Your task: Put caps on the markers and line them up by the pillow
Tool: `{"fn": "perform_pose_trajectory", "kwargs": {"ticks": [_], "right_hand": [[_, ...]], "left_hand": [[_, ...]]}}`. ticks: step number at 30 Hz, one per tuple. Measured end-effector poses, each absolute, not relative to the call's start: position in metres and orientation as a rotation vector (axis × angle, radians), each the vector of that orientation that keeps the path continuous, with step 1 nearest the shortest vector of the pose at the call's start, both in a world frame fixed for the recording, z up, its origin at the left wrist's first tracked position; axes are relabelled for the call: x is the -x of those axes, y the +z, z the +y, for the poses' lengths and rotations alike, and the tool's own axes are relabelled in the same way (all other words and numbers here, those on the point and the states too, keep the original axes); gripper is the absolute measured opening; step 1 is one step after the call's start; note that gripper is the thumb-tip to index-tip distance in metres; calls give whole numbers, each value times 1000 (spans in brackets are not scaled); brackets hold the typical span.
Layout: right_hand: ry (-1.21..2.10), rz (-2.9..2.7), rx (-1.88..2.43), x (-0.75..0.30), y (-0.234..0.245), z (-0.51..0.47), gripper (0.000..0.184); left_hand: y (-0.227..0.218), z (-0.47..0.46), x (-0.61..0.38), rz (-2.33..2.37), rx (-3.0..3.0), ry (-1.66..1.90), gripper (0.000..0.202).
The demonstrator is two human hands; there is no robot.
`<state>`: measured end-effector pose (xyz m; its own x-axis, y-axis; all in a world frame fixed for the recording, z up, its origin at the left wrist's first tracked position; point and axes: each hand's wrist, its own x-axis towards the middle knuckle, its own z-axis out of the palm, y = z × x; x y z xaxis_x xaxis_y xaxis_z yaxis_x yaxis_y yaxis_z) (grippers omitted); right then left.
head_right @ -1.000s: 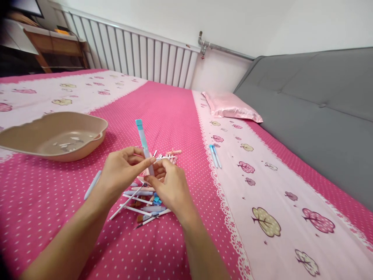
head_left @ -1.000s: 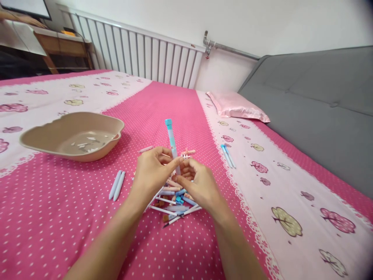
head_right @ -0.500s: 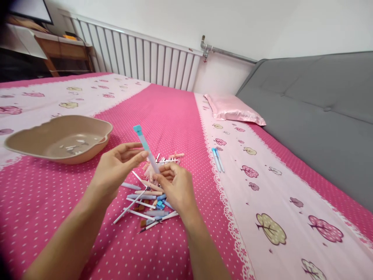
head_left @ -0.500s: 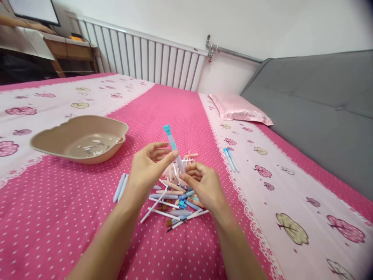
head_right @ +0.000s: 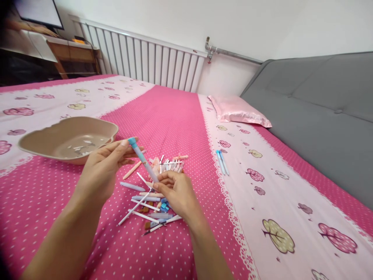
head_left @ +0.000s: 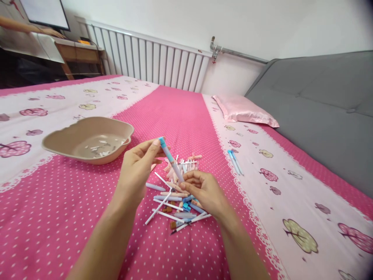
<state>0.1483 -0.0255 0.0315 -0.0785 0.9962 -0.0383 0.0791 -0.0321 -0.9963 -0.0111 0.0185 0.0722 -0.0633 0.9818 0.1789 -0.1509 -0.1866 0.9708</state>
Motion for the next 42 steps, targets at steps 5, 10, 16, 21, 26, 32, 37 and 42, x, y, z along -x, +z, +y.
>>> {"fn": "perform_pose_trajectory", "kwargs": {"ticks": [5, 10, 16, 21, 26, 32, 37, 42], "right_hand": [[1285, -1318, 1263, -148, 30, -24, 15], [1251, -1358, 1287, -147, 31, -24, 18], [1208, -1401, 1312, -147, 33, -25, 18], [1220, -1358, 1263, -147, 31, -24, 17], [1194, -1341, 1309, -148, 30, -23, 19], [1025, -1335, 1363, -144, 32, -23, 32], [965, -1338, 1387, -138, 32, -24, 17], [930, -1339, 1405, -137, 31, -24, 14]], "left_hand": [[70, 19, 13, 1063, -1243, 1419, 32], [68, 20, 13, 1068, -1251, 1424, 32], [71, 19, 13, 1076, -1244, 1388, 34], [68, 19, 6, 1039, -1252, 1213, 32], [60, 21, 1, 1027, -1248, 1161, 28], [58, 24, 2, 1070, -1239, 1199, 29], [60, 23, 1, 1057, -1206, 1173, 33], [63, 26, 10, 1079, -1126, 1281, 44]]}}
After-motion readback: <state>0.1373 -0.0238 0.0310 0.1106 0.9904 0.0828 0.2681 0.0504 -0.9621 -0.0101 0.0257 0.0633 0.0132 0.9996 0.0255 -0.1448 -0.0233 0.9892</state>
